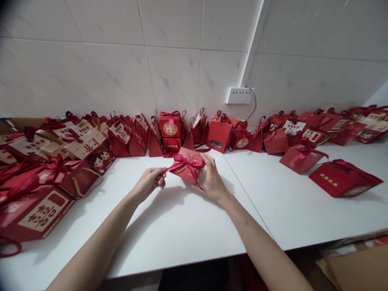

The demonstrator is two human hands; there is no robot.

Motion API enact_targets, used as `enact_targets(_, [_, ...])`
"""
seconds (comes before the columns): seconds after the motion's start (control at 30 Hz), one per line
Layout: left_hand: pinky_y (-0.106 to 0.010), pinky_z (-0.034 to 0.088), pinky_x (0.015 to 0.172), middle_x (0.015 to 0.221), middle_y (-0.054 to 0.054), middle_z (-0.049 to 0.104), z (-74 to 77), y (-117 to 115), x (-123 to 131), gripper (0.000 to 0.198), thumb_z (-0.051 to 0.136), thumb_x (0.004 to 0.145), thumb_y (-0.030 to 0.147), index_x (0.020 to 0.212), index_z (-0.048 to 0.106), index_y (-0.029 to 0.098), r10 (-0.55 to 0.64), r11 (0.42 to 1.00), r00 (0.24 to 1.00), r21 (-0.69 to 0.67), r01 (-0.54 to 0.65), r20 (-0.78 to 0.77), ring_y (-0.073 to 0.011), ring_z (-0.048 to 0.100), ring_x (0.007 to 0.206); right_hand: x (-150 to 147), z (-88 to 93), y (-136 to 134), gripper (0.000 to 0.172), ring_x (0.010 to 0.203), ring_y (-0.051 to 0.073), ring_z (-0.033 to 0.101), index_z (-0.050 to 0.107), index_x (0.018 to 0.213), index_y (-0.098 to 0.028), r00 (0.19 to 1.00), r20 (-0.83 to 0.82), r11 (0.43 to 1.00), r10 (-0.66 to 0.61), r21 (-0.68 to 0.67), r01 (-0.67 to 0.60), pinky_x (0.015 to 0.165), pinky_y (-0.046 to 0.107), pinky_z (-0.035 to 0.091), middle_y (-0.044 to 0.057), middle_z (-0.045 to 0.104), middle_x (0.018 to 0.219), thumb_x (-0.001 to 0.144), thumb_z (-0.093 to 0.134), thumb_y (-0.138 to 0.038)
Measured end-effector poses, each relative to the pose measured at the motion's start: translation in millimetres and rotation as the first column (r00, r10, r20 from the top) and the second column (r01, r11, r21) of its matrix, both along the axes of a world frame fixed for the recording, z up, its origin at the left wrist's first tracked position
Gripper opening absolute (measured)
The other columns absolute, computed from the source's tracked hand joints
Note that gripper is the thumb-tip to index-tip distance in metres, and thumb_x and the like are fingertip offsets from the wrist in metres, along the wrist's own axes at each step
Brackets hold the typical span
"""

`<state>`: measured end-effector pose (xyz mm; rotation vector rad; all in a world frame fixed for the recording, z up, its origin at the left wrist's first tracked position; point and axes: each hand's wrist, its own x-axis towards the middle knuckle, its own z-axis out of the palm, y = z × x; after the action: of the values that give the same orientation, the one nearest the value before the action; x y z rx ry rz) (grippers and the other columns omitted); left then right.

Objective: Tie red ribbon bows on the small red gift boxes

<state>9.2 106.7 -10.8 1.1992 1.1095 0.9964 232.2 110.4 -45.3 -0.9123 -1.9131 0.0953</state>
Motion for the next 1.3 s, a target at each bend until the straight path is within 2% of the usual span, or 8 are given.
enact_targets(0.23, [-0.024, 0.036, 0.044, 0.042, 0.000, 0.049, -13.5, 7.5, -3.3, 0.024, 0.057, 0.066, 0.032, 0.051, 0.052, 0.015, 0.109, 0.994, 0.983, -0.011, -0.112, -0.149, -0.0102, 0.045, 0.039, 5.2, 3.4, 1.7, 0.092, 0.119, 0.033, 0.042, 0.011, 0.139, -0.029, 0.990, -0.071, 0.993, -0.121, 0.002, 0.121, 0.097, 0.054, 0.039, 0.014, 0.035, 0.127, 0.069, 0.071, -0.036])
enact_targets(0.43, [-0.024, 0.042, 0.060, 0.071, -0.001, 0.058, -7.0, 6.1, -1.7, 0.026, 0.048, 0.076, 0.042, 0.075, 0.056, 0.017, 0.359, 0.909, 0.932, 0.241, -0.340, -0.039, -0.0127, 0.054, 0.066, 4.8, 1.6, 0.3, 0.097, 0.124, 0.034, 0.037, 0.009, 0.141, -0.028, 1.000, -0.014, 0.997, -0.026, 0.066, 0.027, 0.101, 0.053, 0.037, 0.015, 0.031, 0.133, 0.068, 0.072, -0.036])
enact_targets(0.73, [-0.027, 0.043, 0.069, 0.082, -0.002, 0.060, -4.0, -15.6, 21.7, 0.019, 0.055, 0.081, 0.038, 0.082, 0.055, 0.019, 0.304, 0.820, 0.951, 0.524, -0.229, -0.061, -0.0149, 0.055, 0.075, -5.0, -0.7, -6.0, 0.094, 0.127, 0.033, 0.035, 0.008, 0.142, -0.033, 0.992, 0.066, 0.993, 0.110, 0.045, -0.113, 0.102, 0.054, 0.037, 0.013, 0.029, 0.135, 0.072, 0.070, -0.034])
enact_targets(0.87, [-0.029, 0.042, 0.067, 0.073, -0.002, 0.058, -7.4, -21.5, 20.6, 0.016, 0.053, 0.084, 0.033, 0.074, 0.055, 0.021, 0.462, 0.597, 0.876, 0.778, -0.193, -0.138, -0.0150, 0.052, 0.069, -6.0, -0.2, -7.0, 0.094, 0.127, 0.032, 0.035, 0.006, 0.142, -0.034, 0.992, 0.086, 0.994, 0.095, 0.045, -0.099, 0.103, 0.053, 0.037, 0.013, 0.028, 0.135, 0.072, 0.069, -0.036])
enact_targets(1.03, [-0.029, 0.038, 0.062, 0.067, -0.002, 0.062, -11.9, -28.2, 19.5, 0.002, 0.060, 0.080, 0.021, 0.081, 0.061, 0.022, 0.509, 0.127, 0.800, 0.946, 0.297, -0.319, -0.0149, 0.050, 0.063, -7.6, 0.7, -8.0, 0.095, 0.125, 0.033, 0.037, 0.009, 0.142, -0.034, 0.993, 0.043, 0.987, 0.109, 0.110, -0.113, 0.102, 0.054, 0.038, 0.012, 0.030, 0.135, 0.070, 0.071, -0.038])
enact_targets(1.1, [-0.028, 0.037, 0.059, 0.065, -0.001, 0.061, -12.2, -30.5, 22.4, 0.008, 0.062, 0.078, 0.018, 0.085, 0.061, 0.021, 0.530, -0.038, 0.798, 0.932, 0.361, -0.287, -0.0142, 0.048, 0.061, -8.6, 2.7, -9.3, 0.096, 0.125, 0.033, 0.038, 0.009, 0.142, -0.033, 0.992, 0.038, 0.978, 0.120, 0.167, -0.125, 0.100, 0.055, 0.039, 0.013, 0.031, 0.135, 0.070, 0.072, -0.038])
enact_targets(1.2, [-0.027, 0.035, 0.057, 0.062, 0.000, 0.060, -10.4, -33.2, 27.9, 0.011, 0.063, 0.076, 0.013, 0.086, 0.060, 0.017, 0.529, -0.179, 0.829, 0.931, 0.318, -0.182, -0.0133, 0.045, 0.059, -10.4, 6.7, -11.5, 0.096, 0.124, 0.032, 0.039, 0.010, 0.143, -0.029, 0.989, 0.048, 0.952, 0.141, 0.266, -0.149, 0.097, 0.055, 0.042, 0.014, 0.032, 0.135, 0.070, 0.072, -0.034])
enact_targets(1.3, [-0.028, 0.036, 0.057, 0.061, -0.001, 0.060, -8.4, -35.1, 30.8, 0.012, 0.064, 0.074, 0.009, 0.084, 0.060, 0.013, 0.507, -0.216, 0.848, 0.930, 0.299, -0.154, -0.0133, 0.044, 0.060, -12.0, 9.7, -13.5, 0.094, 0.125, 0.031, 0.037, 0.012, 0.143, -0.027, 0.987, 0.041, 0.934, 0.155, 0.320, -0.160, 0.097, 0.054, 0.043, 0.015, 0.033, 0.136, 0.070, 0.072, -0.029])
